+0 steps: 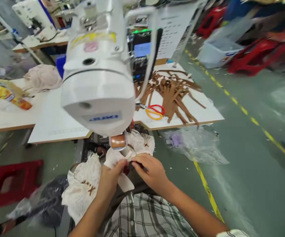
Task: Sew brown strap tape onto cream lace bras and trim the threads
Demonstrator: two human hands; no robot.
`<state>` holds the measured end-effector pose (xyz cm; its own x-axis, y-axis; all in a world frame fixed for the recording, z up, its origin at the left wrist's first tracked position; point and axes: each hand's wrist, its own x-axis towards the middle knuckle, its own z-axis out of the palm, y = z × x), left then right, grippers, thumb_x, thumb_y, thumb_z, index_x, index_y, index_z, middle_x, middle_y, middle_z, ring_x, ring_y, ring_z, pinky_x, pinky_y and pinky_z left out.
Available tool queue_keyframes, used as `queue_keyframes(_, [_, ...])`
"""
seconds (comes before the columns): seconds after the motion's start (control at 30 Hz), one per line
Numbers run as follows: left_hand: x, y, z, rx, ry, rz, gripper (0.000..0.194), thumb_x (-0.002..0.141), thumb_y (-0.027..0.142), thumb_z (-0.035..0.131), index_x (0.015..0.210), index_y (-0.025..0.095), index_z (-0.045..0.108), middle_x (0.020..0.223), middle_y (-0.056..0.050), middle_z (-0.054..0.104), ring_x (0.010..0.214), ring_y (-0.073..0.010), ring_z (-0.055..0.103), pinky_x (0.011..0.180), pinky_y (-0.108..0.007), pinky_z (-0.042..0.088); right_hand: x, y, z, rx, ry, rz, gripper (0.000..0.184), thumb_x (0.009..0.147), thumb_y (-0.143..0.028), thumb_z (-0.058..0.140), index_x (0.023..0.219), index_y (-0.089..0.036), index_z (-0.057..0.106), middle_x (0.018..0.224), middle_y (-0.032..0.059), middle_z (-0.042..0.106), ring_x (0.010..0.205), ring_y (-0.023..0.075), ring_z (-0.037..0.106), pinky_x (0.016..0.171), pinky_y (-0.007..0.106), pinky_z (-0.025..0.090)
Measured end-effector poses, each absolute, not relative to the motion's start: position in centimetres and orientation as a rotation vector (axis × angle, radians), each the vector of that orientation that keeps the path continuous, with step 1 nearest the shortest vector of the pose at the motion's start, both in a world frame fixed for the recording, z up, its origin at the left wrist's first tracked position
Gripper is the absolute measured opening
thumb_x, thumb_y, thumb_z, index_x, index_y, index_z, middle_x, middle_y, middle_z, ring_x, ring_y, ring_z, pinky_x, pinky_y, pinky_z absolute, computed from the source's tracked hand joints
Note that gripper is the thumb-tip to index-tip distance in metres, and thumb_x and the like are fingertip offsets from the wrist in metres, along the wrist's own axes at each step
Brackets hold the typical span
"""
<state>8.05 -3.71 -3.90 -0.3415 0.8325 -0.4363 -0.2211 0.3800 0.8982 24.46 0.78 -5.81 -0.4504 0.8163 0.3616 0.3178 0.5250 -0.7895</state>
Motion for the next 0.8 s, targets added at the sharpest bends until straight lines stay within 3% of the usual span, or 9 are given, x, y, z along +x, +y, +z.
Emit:
queue_keyframes(0.17, [8.6, -3.8, -4.0, 0.594, 1.361, 1.282, 0.026, 0.078, 0.038, 0.075, 0.09, 0.015, 0.07, 0.076, 0.001, 0.064, 0.068, -0.0109, 0.054, 0.065, -0.021, 0.043, 22.9, 0.3, -5.8, -0.941, -1.946, 0.868, 0.014, 0.096, -0.021, 0.052, 0.102, -0.023, 0.065, 0.093, 0.0045, 0.071, 0.089, 0.0181, 0.065, 0.078, 0.031, 0.051])
queue_keyframes(0.33, [8.5, -4.2, -3.9, 0.717, 1.373, 1.208, 0.035, 0.084, 0.036, 0.07, 0.113, 0.017, 0.07, 0.111, -0.008, 0.07, 0.099, -0.0206, 0.063, 0.087, -0.029, 0.048, 23.1, 1.2, -5.9, -1.063, -1.91, 1.037, 0.007, 0.091, -0.02, 0.059, 0.091, -0.023, 0.066, 0.085, 0.0022, 0.068, 0.076, 0.0152, 0.062, 0.067, 0.027, 0.047])
queue_keyframes(0.47, [7.9, -4.5, -4.1, 0.872, 1.415, 1.122, 0.024, 0.084, 0.034, 0.07, 0.099, 0.016, 0.074, 0.09, -0.005, 0.073, 0.082, -0.0176, 0.064, 0.075, -0.027, 0.051, 23.8, 2.3, -5.5, -0.998, -1.946, 1.3, 0.008, 0.08, -0.012, 0.062, 0.079, -0.02, 0.063, 0.074, -0.0016, 0.058, 0.061, 0.0102, 0.052, 0.056, 0.021, 0.04])
queue_keyframes(0.6, [7.9, -4.6, -4.0, 0.933, 1.376, 1.114, 0.018, 0.082, 0.032, 0.072, 0.087, 0.015, 0.074, 0.076, -0.004, 0.072, 0.069, -0.0156, 0.064, 0.067, -0.026, 0.053, 24.3, 2.9, -5.0, -0.903, -2.046, 1.342, 0.015, 0.069, -0.004, 0.059, 0.072, -0.019, 0.057, 0.069, -0.0044, 0.052, 0.056, 0.0072, 0.045, 0.054, 0.019, 0.035])
queue_keyframes(0.8, [8.0, -4.6, -4.5, 0.839, 1.349, 1.104, 0.022, 0.079, 0.036, 0.074, 0.087, 0.015, 0.072, 0.072, -0.003, 0.07, 0.064, -0.0156, 0.065, 0.062, -0.026, 0.054, 24.7, 3.2, -5.0, -0.862, -2.186, 1.401, 0.01, 0.077, -0.009, 0.056, 0.077, -0.018, 0.059, 0.073, -0.0022, 0.055, 0.066, 0.0098, 0.049, 0.061, 0.021, 0.034])
